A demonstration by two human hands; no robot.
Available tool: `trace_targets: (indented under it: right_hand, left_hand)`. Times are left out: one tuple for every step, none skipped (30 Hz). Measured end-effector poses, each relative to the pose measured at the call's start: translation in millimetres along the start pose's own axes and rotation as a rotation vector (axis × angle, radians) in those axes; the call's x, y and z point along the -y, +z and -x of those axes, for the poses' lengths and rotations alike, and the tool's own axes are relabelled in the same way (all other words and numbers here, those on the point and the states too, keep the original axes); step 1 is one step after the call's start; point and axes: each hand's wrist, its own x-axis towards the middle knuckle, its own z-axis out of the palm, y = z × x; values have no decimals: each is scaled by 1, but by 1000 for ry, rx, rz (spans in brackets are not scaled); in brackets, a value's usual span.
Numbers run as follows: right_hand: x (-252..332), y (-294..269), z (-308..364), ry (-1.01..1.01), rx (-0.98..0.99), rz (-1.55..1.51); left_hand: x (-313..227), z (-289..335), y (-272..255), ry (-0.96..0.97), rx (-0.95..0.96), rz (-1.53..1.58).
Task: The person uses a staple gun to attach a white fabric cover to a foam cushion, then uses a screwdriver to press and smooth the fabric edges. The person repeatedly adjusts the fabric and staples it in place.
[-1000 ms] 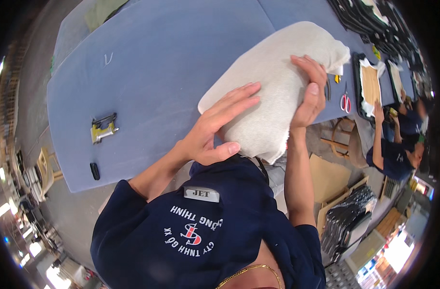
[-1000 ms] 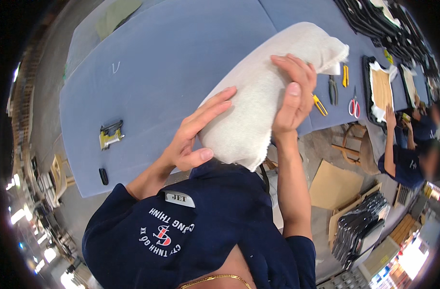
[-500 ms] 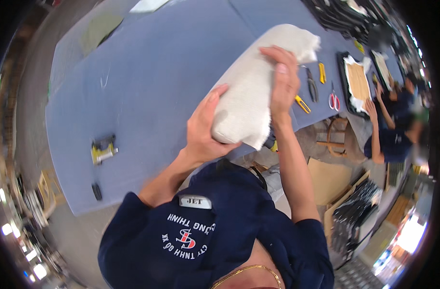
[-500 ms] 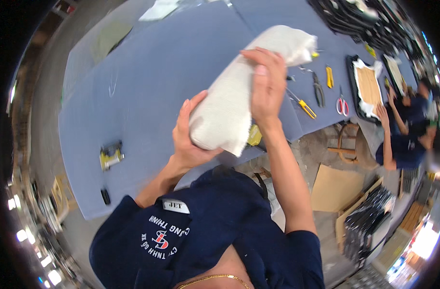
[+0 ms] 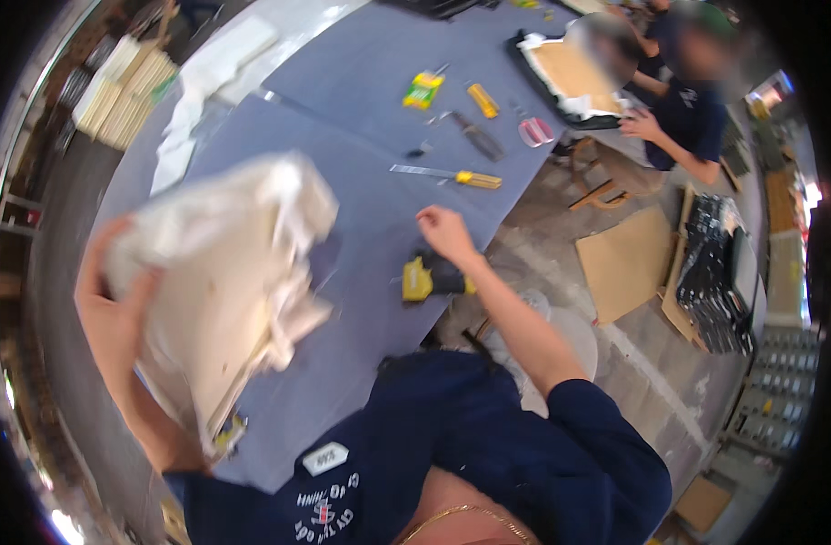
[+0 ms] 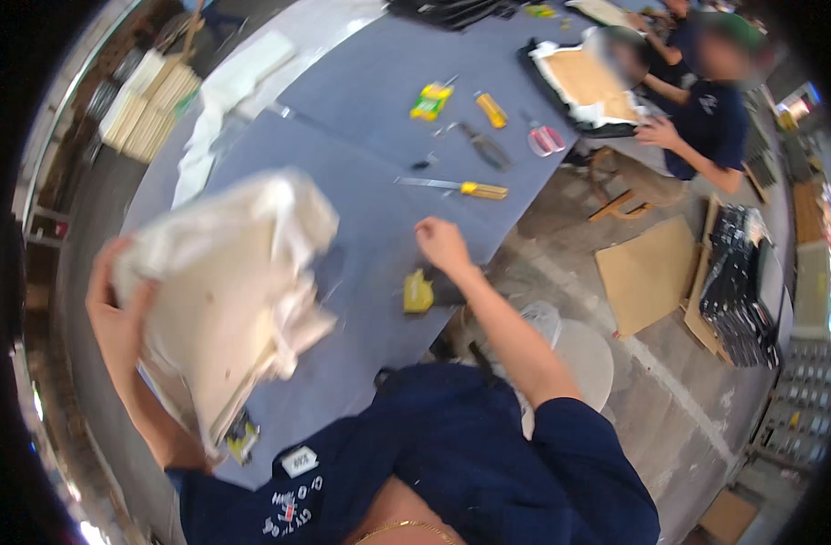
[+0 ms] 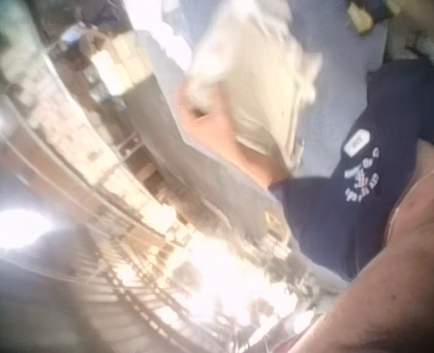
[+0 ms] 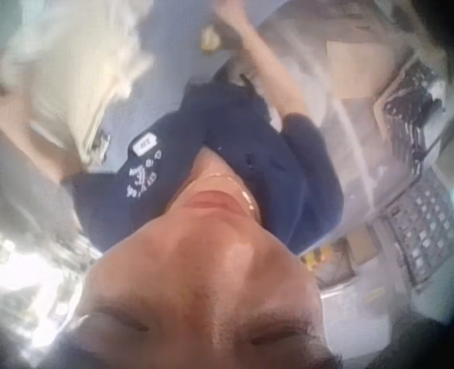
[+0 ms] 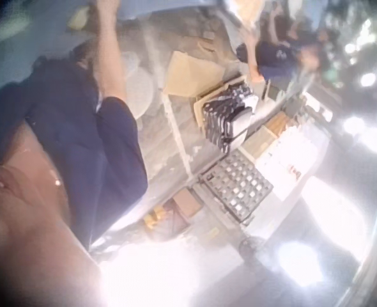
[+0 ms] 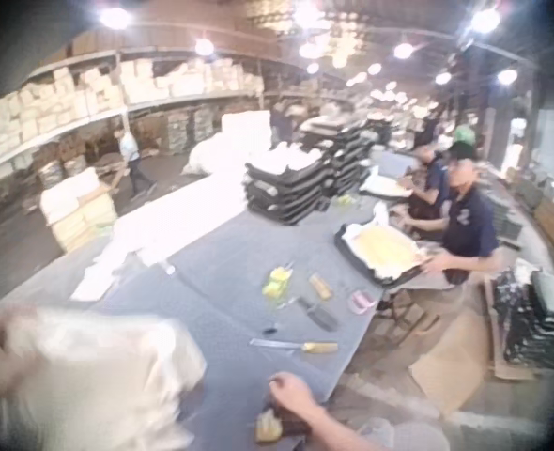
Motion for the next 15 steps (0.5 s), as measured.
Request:
trace_targets:
  right_hand:
    - [-5, 4, -12, 9, 15, 112]
    - [-5, 14, -21, 18, 19, 215]
    - [-13, 19, -32, -29, 10, 306]
    - [-13, 29, -41, -2, 30, 381]
    - [-21, 41, -50, -19, 9, 394]
    - [-21, 47, -54, 30, -1, 463]
    - [-27, 50, -58, 13, -54, 516]
    - [-34, 49, -63, 7, -78, 558]
    - [-41, 47, -67, 2, -95, 596]
    - [-43, 45, -69, 4, -82, 606]
    - [-44, 46, -69, 12, -64, 605]
    - [-46, 42, -73, -8, -40, 607]
    - [-48, 40, -72, -28, -8, 608]
    - [-49, 39, -72, -44, 22, 610]
    - [-49, 41, -71, 22, 71, 475]
  left_hand:
    - [5, -2, 23, -4, 178, 23]
    - [9, -6, 44, 79, 336, 4]
    - [12, -13, 64, 178, 496, -14]
    - [4, -16, 71, 258, 554, 48]
    - [-8, -17, 77, 331, 615, 103]
    - [-18, -17, 85, 345, 654, 124]
    - [-29, -17, 93, 352, 688, 145]
    - [-35, -19, 101, 359, 723, 166]
    - [-36, -21, 105, 350, 700, 170]
    - [-36, -24, 107, 338, 684, 167]
    - [-36, -27, 105, 322, 680, 155]
    - [-37, -30, 107, 310, 645, 154]
    - [-37, -28, 110, 290, 614, 151]
    - [-37, -31, 114, 273, 584, 151]
    - [-35, -39, 117, 283, 562, 125]
